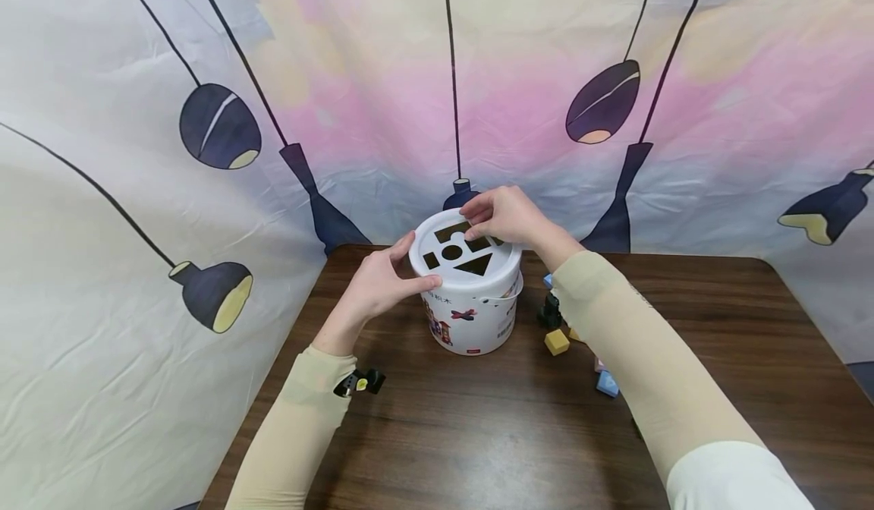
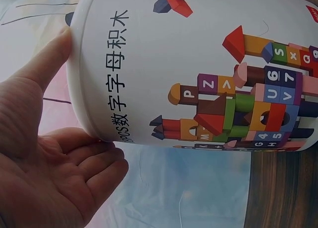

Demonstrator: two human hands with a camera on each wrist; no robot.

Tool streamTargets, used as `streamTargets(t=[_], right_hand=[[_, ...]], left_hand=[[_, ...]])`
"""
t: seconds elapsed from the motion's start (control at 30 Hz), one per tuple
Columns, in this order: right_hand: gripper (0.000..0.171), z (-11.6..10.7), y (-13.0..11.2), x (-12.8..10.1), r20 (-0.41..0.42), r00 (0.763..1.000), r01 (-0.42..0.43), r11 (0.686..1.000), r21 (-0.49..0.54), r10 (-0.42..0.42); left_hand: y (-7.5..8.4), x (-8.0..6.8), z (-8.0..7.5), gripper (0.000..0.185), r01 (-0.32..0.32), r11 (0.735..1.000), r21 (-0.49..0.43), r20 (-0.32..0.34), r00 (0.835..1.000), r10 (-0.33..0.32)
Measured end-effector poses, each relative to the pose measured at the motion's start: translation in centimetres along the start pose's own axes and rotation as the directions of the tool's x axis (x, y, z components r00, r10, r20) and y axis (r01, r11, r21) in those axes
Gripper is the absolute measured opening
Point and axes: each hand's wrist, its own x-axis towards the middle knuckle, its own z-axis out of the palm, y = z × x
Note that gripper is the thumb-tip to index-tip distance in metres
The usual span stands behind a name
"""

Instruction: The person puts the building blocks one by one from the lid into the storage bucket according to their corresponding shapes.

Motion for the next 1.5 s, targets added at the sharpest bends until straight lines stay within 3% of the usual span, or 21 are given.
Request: streamTargets(t=[0.4, 0.63, 0.77, 0.97, 1.23, 1.5], right_hand=[[0.044, -0.1, 0.3, -0.2, 0.002, 0.999, 0.036, 0.999, 0.016, -0.036], [0.040, -0.5, 1.0, -0.9, -0.022, 0.996, 0.087, 0.990, 0.108, -0.085], [0.040, -0.6, 1.7, -1.8, -0.067, 0.995, 0.083, 0.972, 0.218, -0.070], [0.040, -0.8, 3.7, -4.1, -0.185, 0.982, 0.115, 0.908, 0.403, -0.043], [0.039, -1.2, 7.3, -7.0, -0.272, 0.962, 0.161, 0.840, 0.518, -0.017], [0.040, -0.6, 11.5, -10.3, -0.215, 0.975, 0.071, 0.855, 0.514, 0.048]], left_hand=[[-0.2, 0.0, 0.1, 0.113, -0.005, 1.000, -0.016, -0.011, 1.000, 0.005], [0.1, 0.0, 0.0, 0.113, -0.003, 1.000, -0.018, -0.007, 1.000, 0.003], [0.3, -0.1, -0.2, 0.114, 0.002, 1.000, -0.019, 0.000, 1.000, -0.002], [0.2, -0.1, -0.1, 0.113, -0.007, 1.000, -0.029, -0.002, 1.000, 0.007], [0.1, 0.1, 0.1, 0.112, -0.012, 1.000, -0.018, -0.009, 1.000, 0.012], [0.1, -0.1, 0.0, 0.112, -0.014, 1.000, -0.024, -0.008, 1.000, 0.014]])
